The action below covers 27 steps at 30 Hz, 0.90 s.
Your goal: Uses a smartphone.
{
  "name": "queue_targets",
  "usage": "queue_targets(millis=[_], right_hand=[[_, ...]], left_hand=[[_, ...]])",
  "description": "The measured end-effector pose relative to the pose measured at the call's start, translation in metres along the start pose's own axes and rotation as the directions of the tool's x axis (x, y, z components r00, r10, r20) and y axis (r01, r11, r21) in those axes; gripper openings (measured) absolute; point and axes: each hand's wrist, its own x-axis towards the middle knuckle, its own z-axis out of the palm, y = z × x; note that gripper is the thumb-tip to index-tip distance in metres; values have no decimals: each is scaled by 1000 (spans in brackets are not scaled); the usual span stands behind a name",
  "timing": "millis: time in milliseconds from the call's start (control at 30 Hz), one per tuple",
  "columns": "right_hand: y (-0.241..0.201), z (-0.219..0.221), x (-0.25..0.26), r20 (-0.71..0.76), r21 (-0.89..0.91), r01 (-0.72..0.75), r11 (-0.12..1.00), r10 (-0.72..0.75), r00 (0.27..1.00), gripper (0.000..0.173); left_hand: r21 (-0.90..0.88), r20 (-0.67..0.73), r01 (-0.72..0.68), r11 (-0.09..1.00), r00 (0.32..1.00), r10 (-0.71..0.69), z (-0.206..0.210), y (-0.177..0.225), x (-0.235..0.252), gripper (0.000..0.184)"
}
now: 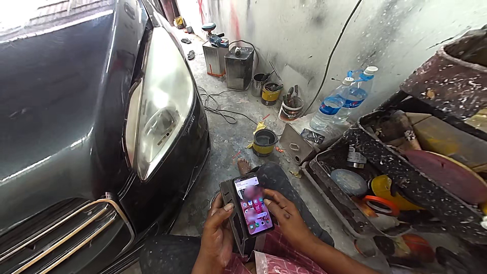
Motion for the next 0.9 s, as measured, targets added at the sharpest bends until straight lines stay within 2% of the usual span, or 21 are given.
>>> queue_targets(millis=[600,900], right_hand=[[2,5,2,-18,-48,-7,999,6,1000,38],[7,11,0,-33,-217,-7,976,0,999,43]], left_hand=[[-45,-60,2,999,998,-4,-1,-2,-2,60],[-55,-53,1,998,999,-4,-1,-4,-4,63]])
